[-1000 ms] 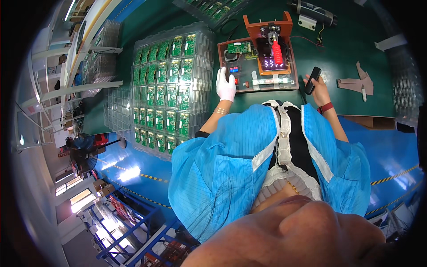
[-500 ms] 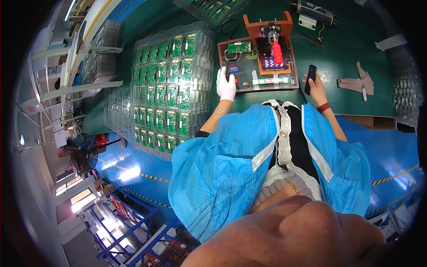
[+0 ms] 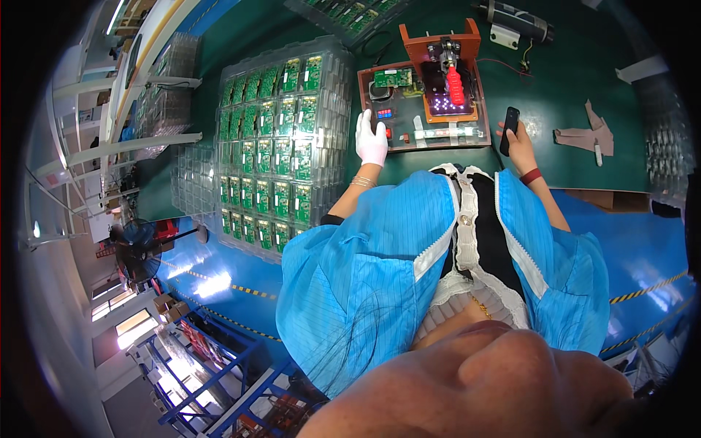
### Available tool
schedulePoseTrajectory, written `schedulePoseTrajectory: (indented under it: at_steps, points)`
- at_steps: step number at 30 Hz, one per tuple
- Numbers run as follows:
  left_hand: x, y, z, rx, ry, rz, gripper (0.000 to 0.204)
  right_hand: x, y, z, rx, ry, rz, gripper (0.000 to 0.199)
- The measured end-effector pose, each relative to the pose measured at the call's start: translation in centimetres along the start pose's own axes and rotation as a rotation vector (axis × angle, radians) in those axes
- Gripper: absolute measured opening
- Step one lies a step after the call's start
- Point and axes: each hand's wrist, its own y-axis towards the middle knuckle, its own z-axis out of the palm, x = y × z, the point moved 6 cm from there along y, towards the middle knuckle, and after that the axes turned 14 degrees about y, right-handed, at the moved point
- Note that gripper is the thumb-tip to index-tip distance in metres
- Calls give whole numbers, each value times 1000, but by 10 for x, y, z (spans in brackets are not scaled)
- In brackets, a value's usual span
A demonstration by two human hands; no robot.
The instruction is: The person is testing electronic circuit boards by removing them from a tray and inserting them into a testing fixture.
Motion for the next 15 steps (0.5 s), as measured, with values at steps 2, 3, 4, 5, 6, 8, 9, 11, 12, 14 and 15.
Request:
schedulePoseTrajectory:
  at_steps: [2, 3, 4, 5, 6, 8, 9, 11, 12, 14, 15]
  points:
    - [-2, 0, -1, 19, -2, -16, 49, -2, 1, -1, 1, -6, 1, 38]
    - [-3, 0, -1, 28, -3, -24, 49, -2, 1, -2, 1, -10, 2, 37]
    - [-2, 0, -1, 27, -3, -25, 49, -2, 1, -1, 2, -10, 2, 37]
    - [-2, 0, -2, 27, -2, -24, 49, -1, 1, 0, 2, -8, 2, 37]
    - [-2, 0, -2, 28, -1, -24, 49, -1, 0, 0, 2, -6, 3, 37]
    - [-2, 0, -2, 28, 1, -23, 49, 0, 0, 1, 1, -1, 3, 37]
    - [-3, 0, -2, 28, 0, -23, 49, 0, 0, 1, 1, -2, 3, 37]
    - [-3, -1, -2, 28, -1, -24, 49, -1, 0, 0, -2, -6, 5, 37]
    - [-4, -1, -2, 28, -3, -25, 49, -2, 0, 0, -3, -9, 6, 37]
    - [-4, -1, -2, 27, -4, -26, 49, -2, 0, -1, -5, -12, 6, 37]
    - [-3, -1, -1, 19, -5, -21, 49, -2, 0, -1, -3, -11, 6, 37]
